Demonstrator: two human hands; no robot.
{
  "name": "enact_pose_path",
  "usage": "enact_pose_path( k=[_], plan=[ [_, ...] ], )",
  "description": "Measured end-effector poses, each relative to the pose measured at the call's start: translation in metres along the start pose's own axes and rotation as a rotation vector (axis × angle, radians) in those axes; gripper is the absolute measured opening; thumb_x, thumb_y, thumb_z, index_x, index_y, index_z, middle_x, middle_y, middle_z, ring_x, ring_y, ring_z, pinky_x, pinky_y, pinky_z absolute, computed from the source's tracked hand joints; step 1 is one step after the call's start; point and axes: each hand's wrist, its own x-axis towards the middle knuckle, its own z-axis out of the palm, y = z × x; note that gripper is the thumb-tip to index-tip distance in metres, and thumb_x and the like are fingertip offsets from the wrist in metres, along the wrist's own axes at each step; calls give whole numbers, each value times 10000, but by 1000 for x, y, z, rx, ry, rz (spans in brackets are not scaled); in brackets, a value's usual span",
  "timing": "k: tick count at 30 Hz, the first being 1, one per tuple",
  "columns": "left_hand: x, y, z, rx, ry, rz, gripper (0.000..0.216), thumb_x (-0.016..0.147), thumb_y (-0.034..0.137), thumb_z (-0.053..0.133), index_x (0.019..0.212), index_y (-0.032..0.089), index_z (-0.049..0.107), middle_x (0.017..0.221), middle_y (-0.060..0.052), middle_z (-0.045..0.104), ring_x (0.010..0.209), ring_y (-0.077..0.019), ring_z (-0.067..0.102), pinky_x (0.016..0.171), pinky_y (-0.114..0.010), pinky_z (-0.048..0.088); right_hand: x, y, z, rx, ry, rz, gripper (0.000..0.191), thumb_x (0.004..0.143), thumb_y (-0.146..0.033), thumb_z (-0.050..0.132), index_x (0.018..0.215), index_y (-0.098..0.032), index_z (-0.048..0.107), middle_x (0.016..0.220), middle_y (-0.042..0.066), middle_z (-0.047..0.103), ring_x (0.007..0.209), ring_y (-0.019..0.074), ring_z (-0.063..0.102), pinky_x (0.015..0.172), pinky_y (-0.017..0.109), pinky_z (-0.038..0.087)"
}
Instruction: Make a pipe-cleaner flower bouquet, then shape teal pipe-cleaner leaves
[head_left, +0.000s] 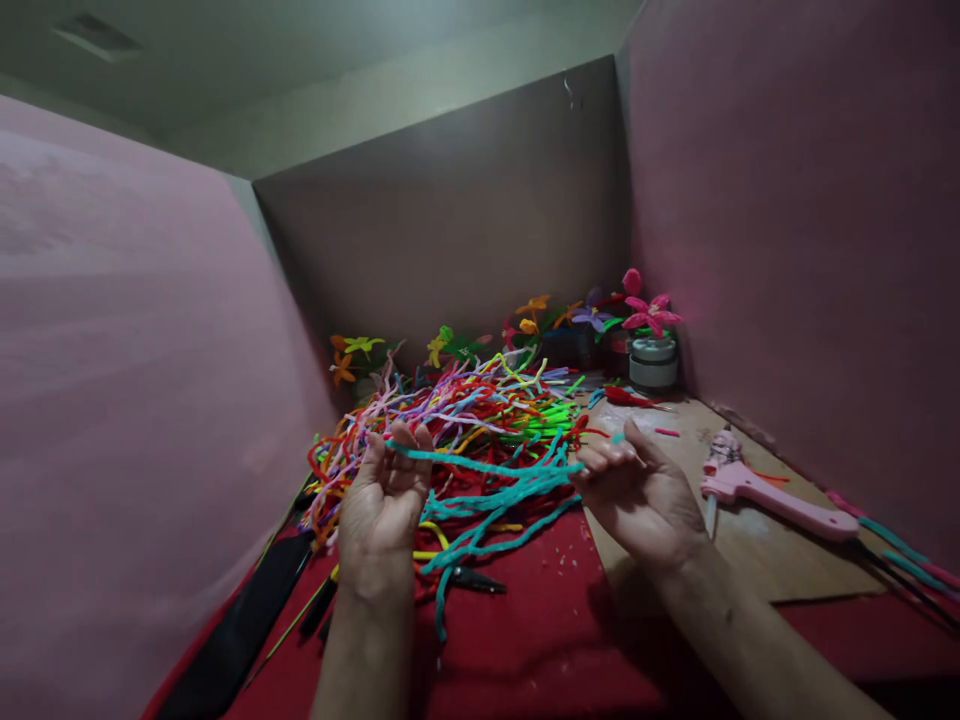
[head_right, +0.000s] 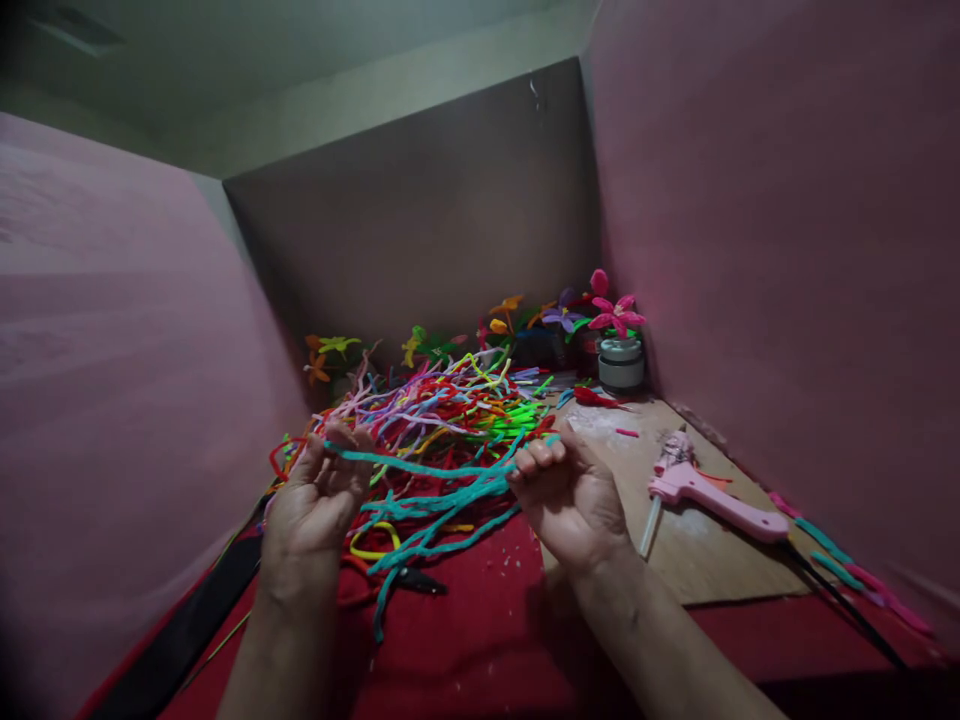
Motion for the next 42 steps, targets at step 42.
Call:
enact_pose_path(
  k=[42],
  plan=[
    [34, 9, -24, 309, -86, 124, 244, 732, -67, 334, 684, 147, 439, 394, 103, 210, 271, -28, 186, 319, -177, 152, -23, 42, 18, -597, -82, -224, 152, 720, -288, 651, 658, -149, 660, 415, -89, 198, 402, 45, 165, 420, 220, 155]
  ],
)
